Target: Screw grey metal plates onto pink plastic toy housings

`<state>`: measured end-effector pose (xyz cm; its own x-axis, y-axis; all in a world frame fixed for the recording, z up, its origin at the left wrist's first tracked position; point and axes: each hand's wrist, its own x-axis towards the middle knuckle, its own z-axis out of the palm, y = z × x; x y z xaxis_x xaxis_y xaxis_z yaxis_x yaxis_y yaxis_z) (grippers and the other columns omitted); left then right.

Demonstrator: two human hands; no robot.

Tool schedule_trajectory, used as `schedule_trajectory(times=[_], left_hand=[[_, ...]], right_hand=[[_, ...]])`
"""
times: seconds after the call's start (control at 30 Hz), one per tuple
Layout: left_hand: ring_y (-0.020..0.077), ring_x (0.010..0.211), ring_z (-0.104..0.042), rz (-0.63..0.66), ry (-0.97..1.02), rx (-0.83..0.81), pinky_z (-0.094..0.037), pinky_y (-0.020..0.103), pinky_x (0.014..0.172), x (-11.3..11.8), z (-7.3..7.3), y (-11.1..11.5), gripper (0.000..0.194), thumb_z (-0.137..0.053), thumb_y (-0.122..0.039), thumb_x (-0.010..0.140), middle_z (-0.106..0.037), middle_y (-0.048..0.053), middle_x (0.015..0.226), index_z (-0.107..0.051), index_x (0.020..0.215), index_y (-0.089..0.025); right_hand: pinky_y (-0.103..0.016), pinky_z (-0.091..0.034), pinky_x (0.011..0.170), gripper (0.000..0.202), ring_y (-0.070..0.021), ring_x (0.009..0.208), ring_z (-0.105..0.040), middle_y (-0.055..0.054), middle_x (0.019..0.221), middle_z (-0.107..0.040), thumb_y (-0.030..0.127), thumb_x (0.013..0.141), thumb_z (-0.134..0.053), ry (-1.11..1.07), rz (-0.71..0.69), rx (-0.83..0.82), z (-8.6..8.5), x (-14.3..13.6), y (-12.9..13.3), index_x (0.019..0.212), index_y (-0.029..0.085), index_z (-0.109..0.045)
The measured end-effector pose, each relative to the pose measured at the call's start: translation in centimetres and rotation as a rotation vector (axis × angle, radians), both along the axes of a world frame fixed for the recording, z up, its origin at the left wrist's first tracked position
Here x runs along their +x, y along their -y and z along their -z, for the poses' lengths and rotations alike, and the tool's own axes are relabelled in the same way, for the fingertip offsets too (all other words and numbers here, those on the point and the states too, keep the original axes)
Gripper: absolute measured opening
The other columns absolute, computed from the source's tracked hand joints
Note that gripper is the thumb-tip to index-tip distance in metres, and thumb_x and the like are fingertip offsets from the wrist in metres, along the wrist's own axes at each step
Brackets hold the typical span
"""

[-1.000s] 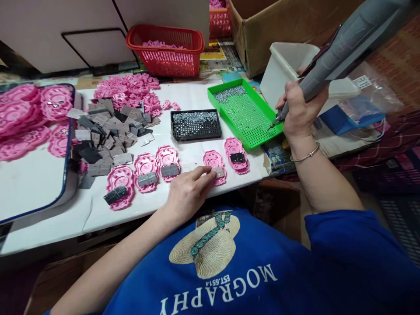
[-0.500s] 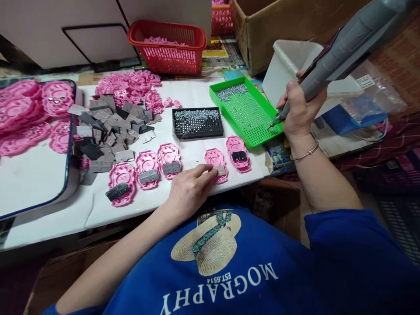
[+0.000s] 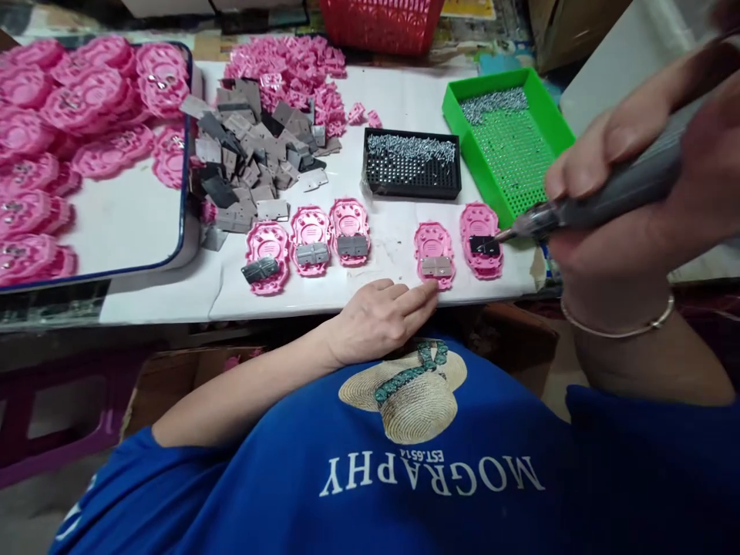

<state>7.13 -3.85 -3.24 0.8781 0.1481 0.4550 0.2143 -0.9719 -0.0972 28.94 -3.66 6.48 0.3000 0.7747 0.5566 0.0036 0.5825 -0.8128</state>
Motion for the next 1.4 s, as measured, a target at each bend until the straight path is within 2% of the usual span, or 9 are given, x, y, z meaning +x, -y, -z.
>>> schedule_trajectory(times=[0.1, 0.23, 0.4, 0.6, 0.77, 0.93, 1.03, 1.23, 1.4], left_hand=[[0.0114, 0.072, -0.063, 0.002, -0.015, -0.023, -0.047, 0.027, 0.059, 0.2, 0.1, 0.0, 0.025, -0.045, -0.014, 0.097, -0.067, 0.009, 0.125, -0.063, 0.115, -0.015], [0.0115, 0.073, -0.063, -0.010, -0.005, -0.058, -0.047, 0.028, 0.060, 0.2, 0.3, 0.0, 0.027, -0.044, -0.014, 0.097, -0.066, 0.008, 0.127, -0.063, 0.116, -0.015], [0.0112, 0.073, -0.063, -0.020, 0.012, -0.030, -0.046, 0.028, 0.061, 0.2, 0.4, -0.1, 0.027, -0.044, -0.014, 0.097, -0.067, 0.007, 0.126, -0.063, 0.115, -0.015], [0.0119, 0.072, -0.063, -0.010, 0.023, -0.070, -0.045, 0.028, 0.060, 0.2, 0.3, -0.2, 0.025, -0.046, -0.015, 0.097, -0.068, 0.008, 0.124, -0.063, 0.114, -0.016], [0.0114, 0.072, -0.063, -0.022, -0.003, -0.061, -0.046, 0.028, 0.060, 0.2, 0.4, -0.2, 0.025, -0.046, -0.015, 0.097, -0.067, 0.006, 0.126, -0.064, 0.114, -0.017], [0.0120, 0.073, -0.062, 0.001, 0.026, -0.111, -0.046, 0.029, 0.061, 0.2, 0.5, -0.2, 0.028, -0.044, -0.013, 0.096, -0.066, 0.008, 0.127, -0.063, 0.117, -0.015], [0.0122, 0.073, -0.062, -0.010, -0.018, -0.079, -0.046, 0.028, 0.060, 0.4, 0.3, -0.1, 0.028, -0.044, -0.014, 0.096, -0.063, 0.010, 0.132, -0.064, 0.116, -0.015], [0.0139, 0.072, -0.063, -0.011, -0.145, -0.095, -0.047, 0.031, 0.059, 0.8, 0.1, 0.0, 0.035, -0.039, -0.013, 0.097, -0.058, 0.013, 0.138, -0.062, 0.123, -0.013], [0.0134, 0.070, -0.063, -0.005, -0.082, -0.103, -0.047, 0.030, 0.060, 0.9, 0.4, 0.1, 0.030, -0.045, -0.013, 0.096, -0.060, 0.016, 0.134, -0.063, 0.120, -0.011]], right_hand=[[-0.021, -0.038, 0.039, 0.022, -0.0034, 0.048, -0.045, 0.003, 0.072, -0.053, 0.035, 0.074, -0.075, -0.037, -0.005, 0.098, 0.9, -3.6, 0.0, 0.093, 0.027, -0.070], [-0.024, -0.033, 0.036, 0.022, -0.0039, 0.047, -0.048, 0.002, 0.084, -0.060, 0.024, 0.074, -0.072, -0.068, -0.109, 0.081, 1.8, -5.1, -0.2, 0.096, 0.023, -0.067], [-0.029, -0.034, 0.037, 0.030, -0.0084, 0.042, -0.045, 0.004, 0.065, -0.050, 0.035, 0.074, -0.072, -0.016, -0.104, -0.041, 2.2, -5.0, 0.0, 0.097, 0.022, -0.058], [-0.027, -0.033, 0.037, 0.036, -0.0075, 0.043, -0.047, 0.003, 0.074, -0.057, 0.033, 0.073, -0.074, -0.026, -0.149, -0.025, 3.0, -4.7, -0.1, 0.101, 0.020, -0.054], [-0.028, -0.035, 0.038, 0.037, -0.0074, 0.044, -0.048, 0.002, 0.088, -0.062, 0.040, 0.071, -0.075, 0.018, -0.107, -0.080, 3.0, -4.5, -0.2, 0.099, 0.026, -0.056], [-0.028, -0.032, 0.037, 0.040, -0.0076, 0.040, -0.042, 0.002, 0.074, -0.056, 0.042, 0.069, -0.075, 0.029, -0.100, -0.074, 2.9, -4.4, -0.1, 0.097, 0.025, -0.053], [-0.027, -0.037, 0.042, 0.034, -0.0085, 0.044, -0.044, 0.003, 0.072, -0.052, 0.041, 0.071, -0.074, 0.068, -0.112, -0.131, 3.1, -4.4, 0.1, 0.097, 0.029, -0.056], [-0.025, -0.039, 0.046, 0.019, -0.0094, 0.048, -0.048, 0.004, 0.062, -0.044, 0.025, 0.073, -0.070, 0.066, -0.258, 0.102, 4.1, -4.3, -0.6, 0.090, 0.028, -0.060], [-0.023, -0.033, 0.034, 0.022, -0.0070, 0.040, -0.041, 0.006, 0.061, -0.048, 0.029, 0.073, -0.073, 0.025, -0.306, 0.036, 3.9, -4.3, -1.0, 0.083, 0.027, -0.053]])
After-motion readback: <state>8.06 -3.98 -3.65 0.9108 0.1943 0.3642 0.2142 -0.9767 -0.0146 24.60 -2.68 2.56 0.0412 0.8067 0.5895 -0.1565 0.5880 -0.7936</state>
